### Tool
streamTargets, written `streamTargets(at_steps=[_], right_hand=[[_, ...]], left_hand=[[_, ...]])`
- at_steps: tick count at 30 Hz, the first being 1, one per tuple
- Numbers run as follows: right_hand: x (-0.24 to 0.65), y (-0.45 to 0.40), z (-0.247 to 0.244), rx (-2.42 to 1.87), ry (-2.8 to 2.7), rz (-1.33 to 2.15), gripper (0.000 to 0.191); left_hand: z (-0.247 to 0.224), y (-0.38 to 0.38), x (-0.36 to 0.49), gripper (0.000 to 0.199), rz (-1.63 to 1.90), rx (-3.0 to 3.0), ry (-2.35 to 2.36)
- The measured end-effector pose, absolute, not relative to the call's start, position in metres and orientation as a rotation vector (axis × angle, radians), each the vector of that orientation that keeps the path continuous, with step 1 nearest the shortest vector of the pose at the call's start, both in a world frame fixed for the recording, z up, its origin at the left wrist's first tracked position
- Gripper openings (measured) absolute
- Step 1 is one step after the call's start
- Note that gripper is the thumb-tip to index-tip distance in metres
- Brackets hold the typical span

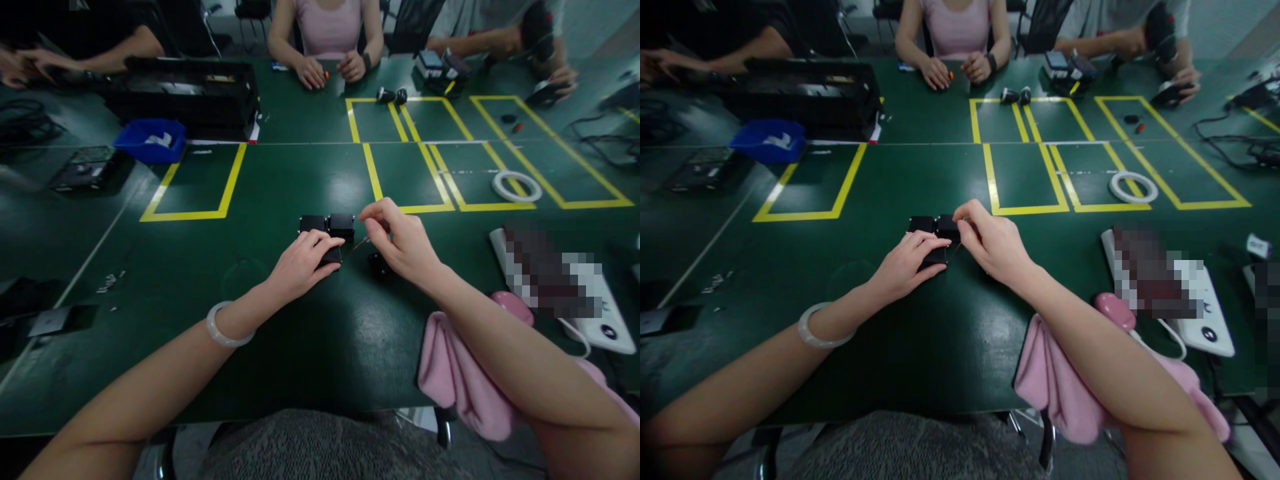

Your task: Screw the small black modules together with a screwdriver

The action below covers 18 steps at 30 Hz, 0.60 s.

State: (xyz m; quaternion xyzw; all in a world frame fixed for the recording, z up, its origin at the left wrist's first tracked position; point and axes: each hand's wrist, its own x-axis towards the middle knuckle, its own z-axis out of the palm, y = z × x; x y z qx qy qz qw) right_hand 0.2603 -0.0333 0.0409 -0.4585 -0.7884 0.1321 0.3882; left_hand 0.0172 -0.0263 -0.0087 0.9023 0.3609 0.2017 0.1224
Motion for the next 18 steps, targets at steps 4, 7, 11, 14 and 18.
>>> streamTargets(at_steps=[4,7,11,14,18], right_hand=[[0.2608,-0.0333,0.0411,-1.167,-2.014,0.343,0.014],[0.2596,-0.0334,0.0408,-1.155,-2.013,0.328,0.014],[0.2591,-0.0334,0.0411,-1.142,-2.004,0.314,0.015],[0.2601,-0.0333,0.0420,-1.163,-2.010,0.326,0.015],[0.2601,-0.0333,0.0422,-1.161,-2.019,0.325,0.014]], left_hand=[[-0.0083,-0.0265,0.0173,0.042,0.587,2.634,1.049],[-0.0080,-0.0265,0.0174,0.041,0.583,2.637,1.052],[-0.0079,-0.0266,0.0171,0.042,0.583,2.635,1.052],[-0.0078,-0.0265,0.0169,0.042,0.583,2.631,1.051],[-0.0075,-0.0265,0.0172,0.042,0.573,2.633,1.056]])
